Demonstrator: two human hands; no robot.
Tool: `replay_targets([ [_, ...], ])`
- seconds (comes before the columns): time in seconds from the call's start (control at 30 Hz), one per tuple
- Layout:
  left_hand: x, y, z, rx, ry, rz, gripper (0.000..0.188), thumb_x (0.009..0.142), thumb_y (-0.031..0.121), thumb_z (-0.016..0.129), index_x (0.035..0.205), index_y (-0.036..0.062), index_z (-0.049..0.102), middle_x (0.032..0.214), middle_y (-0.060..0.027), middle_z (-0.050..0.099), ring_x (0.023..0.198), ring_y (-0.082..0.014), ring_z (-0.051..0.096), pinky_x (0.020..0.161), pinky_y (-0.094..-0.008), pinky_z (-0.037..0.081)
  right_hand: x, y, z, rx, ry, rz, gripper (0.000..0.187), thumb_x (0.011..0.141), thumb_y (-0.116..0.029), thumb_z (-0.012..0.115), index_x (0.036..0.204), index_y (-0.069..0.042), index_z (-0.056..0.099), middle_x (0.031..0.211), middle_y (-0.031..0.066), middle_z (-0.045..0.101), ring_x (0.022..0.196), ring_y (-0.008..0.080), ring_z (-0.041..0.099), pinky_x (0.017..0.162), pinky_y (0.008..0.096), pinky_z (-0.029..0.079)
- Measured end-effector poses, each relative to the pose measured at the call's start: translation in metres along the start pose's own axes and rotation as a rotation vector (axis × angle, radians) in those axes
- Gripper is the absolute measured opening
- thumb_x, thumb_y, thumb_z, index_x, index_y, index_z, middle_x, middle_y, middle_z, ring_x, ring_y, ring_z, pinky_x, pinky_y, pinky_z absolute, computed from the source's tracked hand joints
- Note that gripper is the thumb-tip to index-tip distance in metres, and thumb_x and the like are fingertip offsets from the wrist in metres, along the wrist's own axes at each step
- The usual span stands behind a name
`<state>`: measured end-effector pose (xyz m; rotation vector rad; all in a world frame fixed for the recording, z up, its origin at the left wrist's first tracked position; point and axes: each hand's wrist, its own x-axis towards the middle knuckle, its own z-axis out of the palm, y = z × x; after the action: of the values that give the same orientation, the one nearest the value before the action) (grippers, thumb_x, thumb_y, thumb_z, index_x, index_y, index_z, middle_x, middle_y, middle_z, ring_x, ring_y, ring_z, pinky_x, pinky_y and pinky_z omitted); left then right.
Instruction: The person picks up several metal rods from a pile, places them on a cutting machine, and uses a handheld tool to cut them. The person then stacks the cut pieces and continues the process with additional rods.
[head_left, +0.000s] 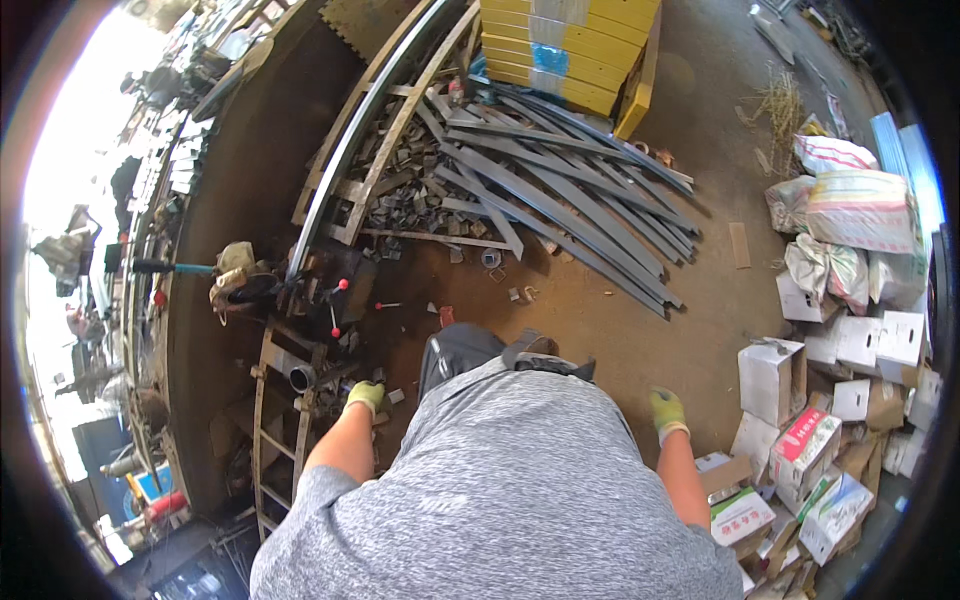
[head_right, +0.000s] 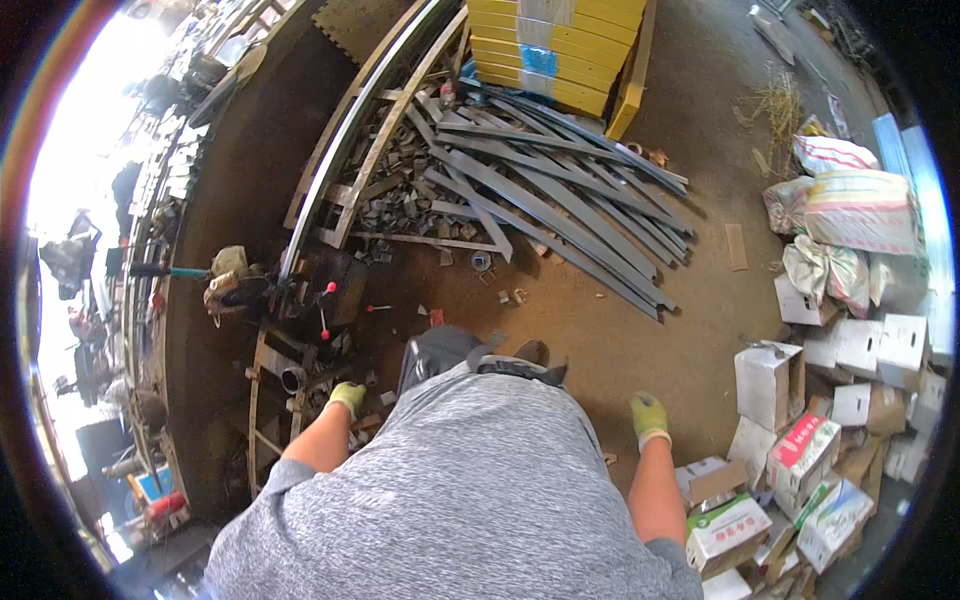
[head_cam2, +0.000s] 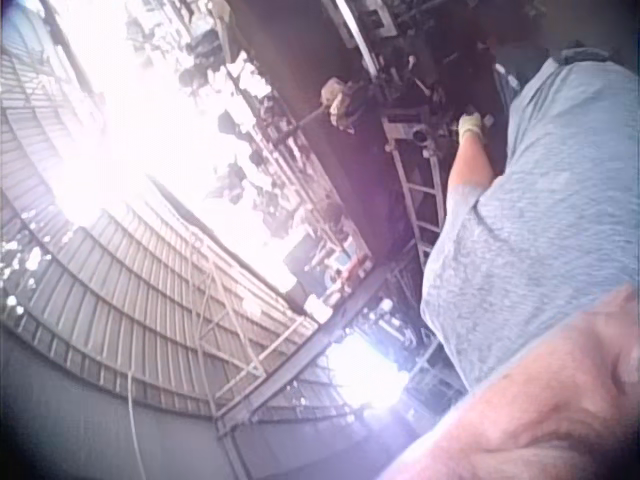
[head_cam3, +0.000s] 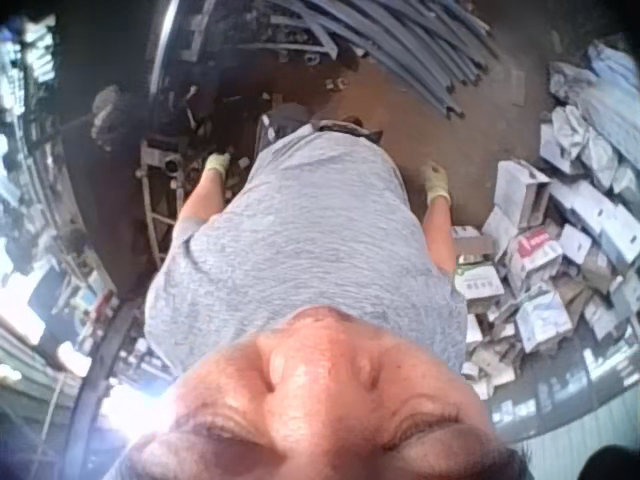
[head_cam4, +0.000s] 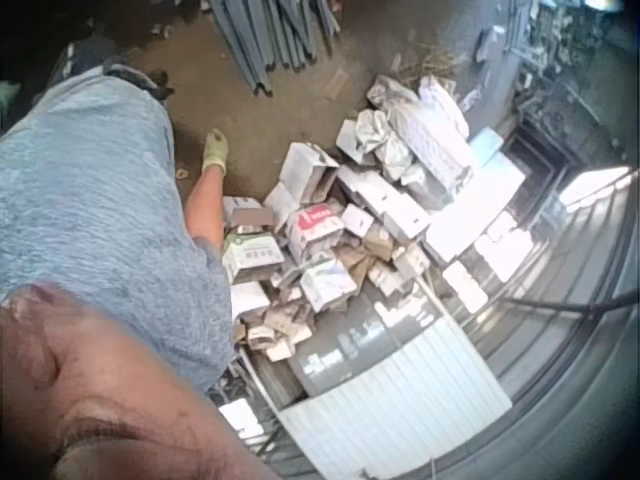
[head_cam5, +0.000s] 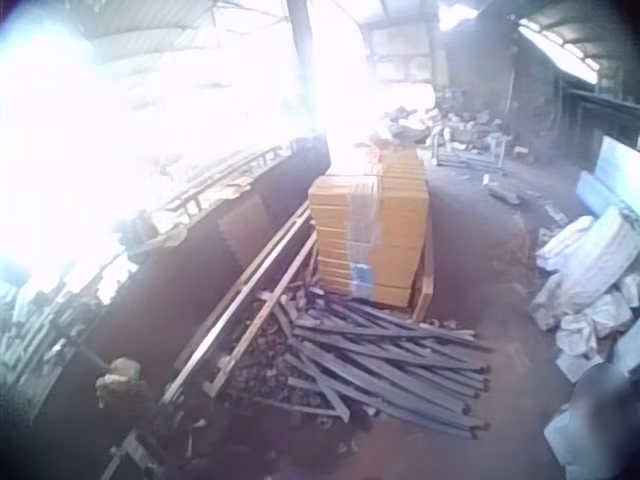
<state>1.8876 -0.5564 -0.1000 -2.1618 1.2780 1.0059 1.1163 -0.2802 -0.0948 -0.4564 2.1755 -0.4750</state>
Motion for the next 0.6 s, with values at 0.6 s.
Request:
replay_targets([
  [0.6, -0.020, 0.574, 0.114, 0.607, -0.196, 0.786, 0.049, 0.113, 0.047, 0.061, 0.130, 0.0090, 0.087, 0.129, -0.0204, 0.087, 0.129, -0.0428, 0.080, 0.110, -0.0497, 0.060, 0.092, 0.157, -0.160, -0.181, -0.217, 0.260, 0.066, 0.111, -0.060, 0.063, 0.143, -0.006, 0.082, 0.154, 0.0318, 0.074, 0.145, 0.0504, 0.070, 0.123, 0.0572, 0.054],
])
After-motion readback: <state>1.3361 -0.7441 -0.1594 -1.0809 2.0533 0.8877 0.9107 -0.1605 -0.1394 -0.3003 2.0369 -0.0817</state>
